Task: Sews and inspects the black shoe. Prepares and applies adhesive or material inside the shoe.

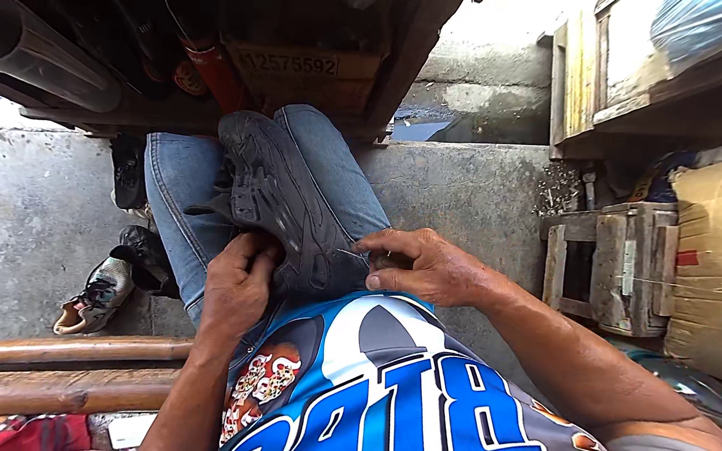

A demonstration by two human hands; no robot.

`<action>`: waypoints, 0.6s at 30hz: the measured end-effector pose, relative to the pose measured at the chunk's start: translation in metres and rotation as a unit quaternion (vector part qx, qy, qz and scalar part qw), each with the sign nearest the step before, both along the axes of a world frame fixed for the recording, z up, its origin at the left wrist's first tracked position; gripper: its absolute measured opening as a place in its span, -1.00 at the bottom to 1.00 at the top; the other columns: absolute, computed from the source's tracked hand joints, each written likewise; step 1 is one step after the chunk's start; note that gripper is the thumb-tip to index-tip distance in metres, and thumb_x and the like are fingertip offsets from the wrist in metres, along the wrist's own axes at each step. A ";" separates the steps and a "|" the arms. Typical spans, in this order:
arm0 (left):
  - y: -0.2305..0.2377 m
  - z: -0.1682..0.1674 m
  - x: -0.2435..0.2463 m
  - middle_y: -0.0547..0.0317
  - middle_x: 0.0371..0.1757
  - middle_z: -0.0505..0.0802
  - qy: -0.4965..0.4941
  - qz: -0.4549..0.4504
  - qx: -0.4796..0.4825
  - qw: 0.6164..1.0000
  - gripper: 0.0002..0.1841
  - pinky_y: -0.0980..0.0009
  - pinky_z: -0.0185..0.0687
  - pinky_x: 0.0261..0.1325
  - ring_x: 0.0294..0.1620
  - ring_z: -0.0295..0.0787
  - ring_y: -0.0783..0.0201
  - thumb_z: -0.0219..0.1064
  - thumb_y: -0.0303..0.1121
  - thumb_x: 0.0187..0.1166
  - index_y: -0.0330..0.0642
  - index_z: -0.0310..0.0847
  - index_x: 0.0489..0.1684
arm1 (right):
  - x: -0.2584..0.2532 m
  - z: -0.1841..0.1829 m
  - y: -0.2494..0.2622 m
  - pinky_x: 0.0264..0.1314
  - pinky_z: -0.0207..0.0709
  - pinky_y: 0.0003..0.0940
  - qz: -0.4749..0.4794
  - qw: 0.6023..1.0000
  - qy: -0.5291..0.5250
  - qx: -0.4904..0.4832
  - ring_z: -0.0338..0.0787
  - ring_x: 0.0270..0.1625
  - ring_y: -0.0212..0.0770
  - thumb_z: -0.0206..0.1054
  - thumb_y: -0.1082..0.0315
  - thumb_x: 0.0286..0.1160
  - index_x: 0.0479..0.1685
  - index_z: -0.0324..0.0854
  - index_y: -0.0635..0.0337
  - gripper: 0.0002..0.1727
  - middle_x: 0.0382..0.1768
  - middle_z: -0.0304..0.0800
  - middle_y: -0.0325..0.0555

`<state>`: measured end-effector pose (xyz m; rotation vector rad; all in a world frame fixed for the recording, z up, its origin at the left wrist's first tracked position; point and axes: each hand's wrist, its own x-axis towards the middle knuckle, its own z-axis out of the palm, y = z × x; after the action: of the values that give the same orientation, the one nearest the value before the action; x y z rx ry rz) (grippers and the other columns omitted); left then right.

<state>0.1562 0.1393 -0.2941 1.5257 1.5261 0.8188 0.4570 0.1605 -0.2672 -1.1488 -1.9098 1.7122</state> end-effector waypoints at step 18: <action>0.003 0.026 0.008 0.32 -0.25 0.90 -0.181 -0.115 -0.146 0.966 -0.82 0.52 0.79 -0.05 -0.19 0.84 0.48 0.41 -0.23 0.59 -0.10 0.81 -0.07 | -0.018 0.006 0.008 -0.34 0.57 -0.41 0.031 0.961 -0.095 0.258 0.71 -0.32 -0.41 0.29 0.26 0.63 0.06 0.86 0.08 -0.74 -0.32 0.75 -0.29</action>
<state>0.1638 0.1422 -0.2679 1.2280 1.1221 0.6598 0.4388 0.1684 -0.2615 -1.0767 -2.3380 1.0503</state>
